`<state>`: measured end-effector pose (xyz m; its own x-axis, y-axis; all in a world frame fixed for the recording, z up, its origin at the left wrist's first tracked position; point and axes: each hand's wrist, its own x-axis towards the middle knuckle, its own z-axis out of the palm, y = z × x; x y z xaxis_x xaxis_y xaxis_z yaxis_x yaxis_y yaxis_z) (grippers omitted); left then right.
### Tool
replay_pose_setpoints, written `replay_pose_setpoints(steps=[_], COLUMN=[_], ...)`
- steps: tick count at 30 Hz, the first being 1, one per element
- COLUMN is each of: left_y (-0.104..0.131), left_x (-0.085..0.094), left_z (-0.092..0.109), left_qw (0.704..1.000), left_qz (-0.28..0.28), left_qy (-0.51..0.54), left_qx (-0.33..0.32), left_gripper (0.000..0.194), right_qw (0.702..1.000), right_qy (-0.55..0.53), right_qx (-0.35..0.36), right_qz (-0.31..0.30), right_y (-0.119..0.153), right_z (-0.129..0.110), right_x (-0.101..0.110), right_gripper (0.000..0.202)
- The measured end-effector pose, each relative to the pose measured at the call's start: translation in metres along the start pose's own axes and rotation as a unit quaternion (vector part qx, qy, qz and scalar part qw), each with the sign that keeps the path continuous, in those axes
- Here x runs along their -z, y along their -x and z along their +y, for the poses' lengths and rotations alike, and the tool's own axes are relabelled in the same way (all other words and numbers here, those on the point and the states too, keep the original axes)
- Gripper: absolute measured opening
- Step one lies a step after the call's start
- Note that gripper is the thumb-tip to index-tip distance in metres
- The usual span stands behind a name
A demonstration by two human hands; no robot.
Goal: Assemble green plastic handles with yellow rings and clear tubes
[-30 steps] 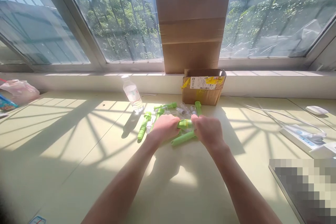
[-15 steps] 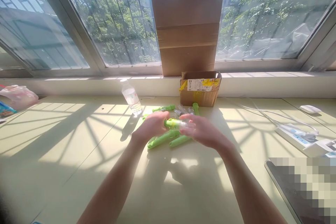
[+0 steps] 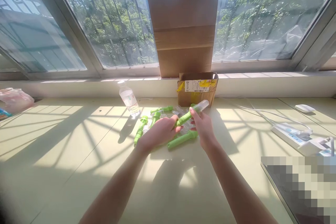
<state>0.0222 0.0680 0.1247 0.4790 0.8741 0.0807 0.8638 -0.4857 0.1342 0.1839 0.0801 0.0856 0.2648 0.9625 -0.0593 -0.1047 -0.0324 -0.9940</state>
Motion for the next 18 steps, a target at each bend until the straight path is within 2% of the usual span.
replay_pose_setpoints(steps=[1, 3, 6, 9, 12, 15, 18], left_y=[0.000, 0.003, 0.009, 0.012, 0.011, 0.008, 0.007], left_x=[-0.001, -0.002, 0.000, 0.001, -0.002, -0.004, -0.002], left_z=[0.006, 0.017, 0.025, 0.022, 0.014, 0.007, 0.002], left_qw=[1.000, 0.999, 0.993, 0.993, 0.995, 0.993, 0.991], left_qz=[0.001, -0.009, -0.074, -0.103, -0.103, -0.101, -0.101], left_qy=[0.005, 0.019, 0.063, 0.045, 0.006, -0.016, -0.028], left_qx=[-0.005, -0.032, -0.064, -0.031, 0.019, 0.058, 0.085], left_gripper=[0.028, 0.037, 0.038, 0.036, 0.034, 0.031, 0.030], right_qw=[1.000, 0.998, 0.981, 0.964, 0.945, 0.893, 0.860], right_qy=[0.010, 0.044, 0.156, 0.250, 0.325, 0.443, 0.505], right_qx=[0.005, 0.036, 0.073, 0.077, 0.046, 0.040, 0.024], right_qz=[-0.026, -0.036, -0.084, -0.045, -0.008, 0.063, 0.068], right_y=[0.004, 0.009, 0.007, -0.007, -0.022, -0.030, -0.033], right_z=[0.001, 0.003, 0.003, 0.005, 0.011, 0.021, 0.032], right_x=[-0.006, -0.013, -0.009, 0.010, 0.031, 0.044, 0.049], right_gripper=[0.039, 0.032, 0.022, 0.025, 0.050, 0.058, 0.064])
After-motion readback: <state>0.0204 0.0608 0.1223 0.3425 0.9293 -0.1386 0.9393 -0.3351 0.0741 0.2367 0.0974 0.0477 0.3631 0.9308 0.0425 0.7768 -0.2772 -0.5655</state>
